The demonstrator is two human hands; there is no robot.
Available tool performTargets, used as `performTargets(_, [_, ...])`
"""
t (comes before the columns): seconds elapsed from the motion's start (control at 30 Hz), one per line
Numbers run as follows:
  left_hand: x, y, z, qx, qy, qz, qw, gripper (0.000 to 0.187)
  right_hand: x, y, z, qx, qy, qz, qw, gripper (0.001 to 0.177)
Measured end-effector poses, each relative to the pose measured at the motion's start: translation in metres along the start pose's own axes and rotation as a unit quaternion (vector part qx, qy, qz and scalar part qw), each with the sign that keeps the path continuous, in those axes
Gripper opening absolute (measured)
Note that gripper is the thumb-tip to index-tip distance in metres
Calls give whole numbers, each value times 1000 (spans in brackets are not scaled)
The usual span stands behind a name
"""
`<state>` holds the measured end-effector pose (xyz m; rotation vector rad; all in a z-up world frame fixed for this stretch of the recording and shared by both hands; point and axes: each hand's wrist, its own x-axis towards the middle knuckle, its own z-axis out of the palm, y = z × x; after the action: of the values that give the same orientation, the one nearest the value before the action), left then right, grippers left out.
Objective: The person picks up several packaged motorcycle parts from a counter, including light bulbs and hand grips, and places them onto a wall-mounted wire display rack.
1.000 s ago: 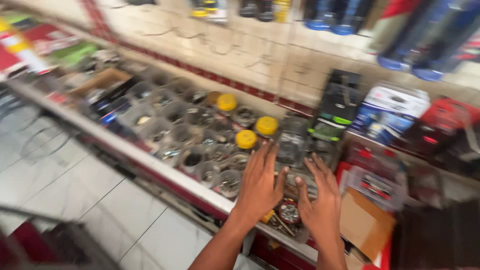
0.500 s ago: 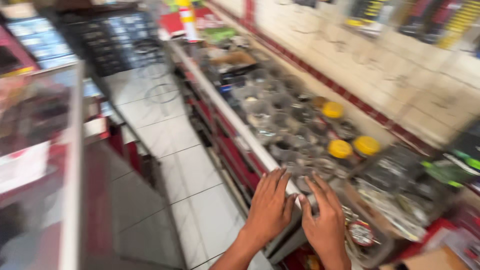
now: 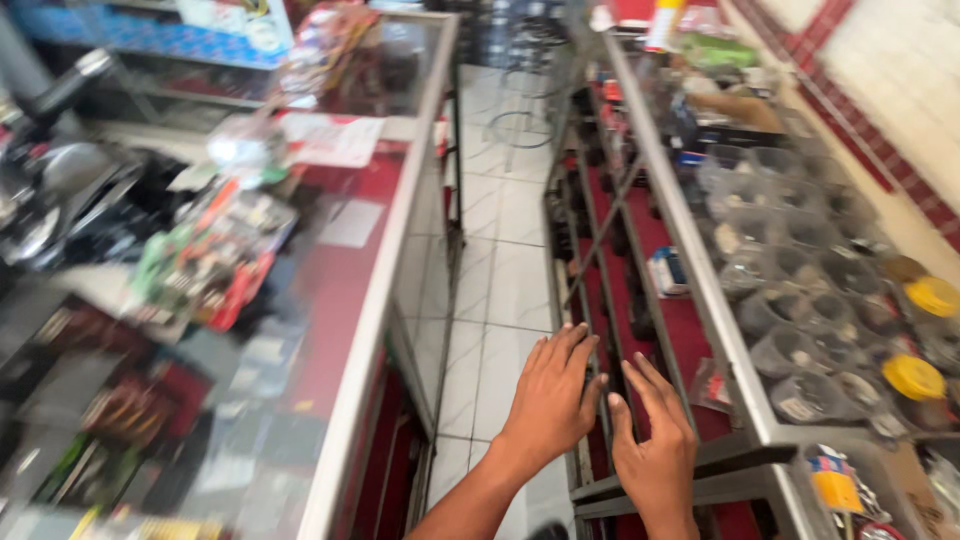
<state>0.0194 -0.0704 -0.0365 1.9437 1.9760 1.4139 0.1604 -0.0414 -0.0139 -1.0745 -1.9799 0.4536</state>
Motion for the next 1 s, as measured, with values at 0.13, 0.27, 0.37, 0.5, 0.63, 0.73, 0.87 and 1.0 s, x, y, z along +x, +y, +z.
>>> performTargets(0.13, [-15, -9, -28, 23, 38, -44, 998, 45, -7, -23, 15, 32, -31, -43, 998, 38])
performTargets(0.27, [-30, -18, -58, 64, 95, -72, 991, 44, 1, -43, 35, 81, -60, -104, 989, 38])
performTargets(0.37, [-48, -26, -80, 96, 134, -109, 980, 43, 5, -58, 60, 123, -100, -145, 977, 37])
performTargets(0.5, [-67, -38, -106, 126, 158, -167, 965, 43, 6, -76, 94, 175, -154, -192, 953, 36])
performTargets(0.63, [-71, -50, -119, 152, 211, -207, 943, 44, 19, -83, 122, 209, -214, -238, 924, 35])
performTargets(0.73, [-70, -52, -123, 170, 224, -244, 928, 45, 32, -85, 138, 224, -245, -246, 911, 36])
performTargets(0.87, [-62, -53, -131, 199, 256, -272, 906, 45, 48, -86, 161, 249, -287, -261, 887, 38])
performTargets(1.0, [-66, -49, -139, 225, 285, -307, 880, 46, 57, -93, 184, 293, -323, -298, 849, 38])
